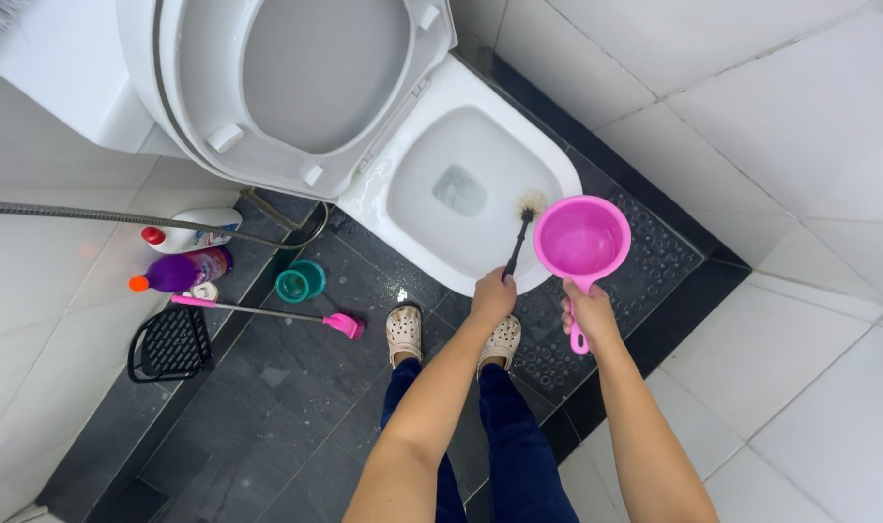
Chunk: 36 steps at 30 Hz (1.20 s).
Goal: The person fills a pink scoop with water from a sink, then uses a toilet brush to scrub the inside of a toilet bowl. They pour water from the scoop into the toilet and continue scrubbing the bowl with the brush.
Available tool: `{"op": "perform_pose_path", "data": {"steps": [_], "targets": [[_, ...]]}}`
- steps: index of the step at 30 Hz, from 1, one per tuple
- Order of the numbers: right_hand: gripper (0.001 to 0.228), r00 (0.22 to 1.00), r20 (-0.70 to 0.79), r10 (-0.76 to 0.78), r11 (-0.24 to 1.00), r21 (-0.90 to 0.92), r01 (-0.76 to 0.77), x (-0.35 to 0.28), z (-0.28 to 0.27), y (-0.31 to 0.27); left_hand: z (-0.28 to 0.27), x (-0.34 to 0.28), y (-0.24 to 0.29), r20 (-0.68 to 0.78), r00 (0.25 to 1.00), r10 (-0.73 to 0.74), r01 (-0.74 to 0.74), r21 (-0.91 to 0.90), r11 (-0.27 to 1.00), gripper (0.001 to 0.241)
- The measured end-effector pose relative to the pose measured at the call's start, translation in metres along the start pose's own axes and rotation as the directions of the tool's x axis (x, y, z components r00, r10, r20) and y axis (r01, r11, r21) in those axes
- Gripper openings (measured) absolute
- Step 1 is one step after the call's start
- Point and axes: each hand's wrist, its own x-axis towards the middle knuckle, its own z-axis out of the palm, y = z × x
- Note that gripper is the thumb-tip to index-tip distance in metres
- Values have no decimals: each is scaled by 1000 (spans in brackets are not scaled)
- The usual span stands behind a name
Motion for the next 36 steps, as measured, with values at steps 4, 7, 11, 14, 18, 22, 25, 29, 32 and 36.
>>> {"op": "perform_pose_path", "data": {"steps": [4,7,11,14,18,22,25,29,32,36], "targets": [[23,1000,-7,-3,1000,-27,3,-2,3,-2,-19,30,26,-45,999,-24,21,-51,998,39],[24,1000,-23,-17,998,-62,15,-2,11,-4,-38,78,31,-171,981,-88,87,-13,996,37],[26,999,11,-51,992,-116,52,3,18,-3,-100,84,31,-282,959,-36,57,67,996,36],[27,998,11,-55,985,-166,56,3,36,-6,-156,80,23,-220,975,19,35,240,970,36],[30,992,46,-120,943,-306,129,-6,57,-11,-202,63,18,-31,992,-118,116,554,824,31],[35,988,50,-149,867,-474,154,-20,76,-13,-197,65,9,84,985,-151,70,601,796,29],[39,992,19,-124,820,-561,114,-30,87,-15,-189,60,19,273,947,-171,-7,548,836,29],[41,991,-65,-117,795,-604,54,-41,87,-16,-188,39,36,414,879,-236,44,422,905,28],[40,985,-138,-103,787,-617,-4,-60,77,-18,-161,31,-5,270,956,-120,-36,509,860,27],[41,963,-209,-172,763,-646,-4,-66,54,-17,-136,13,10,480,861,-168,-132,530,838,31]]}}
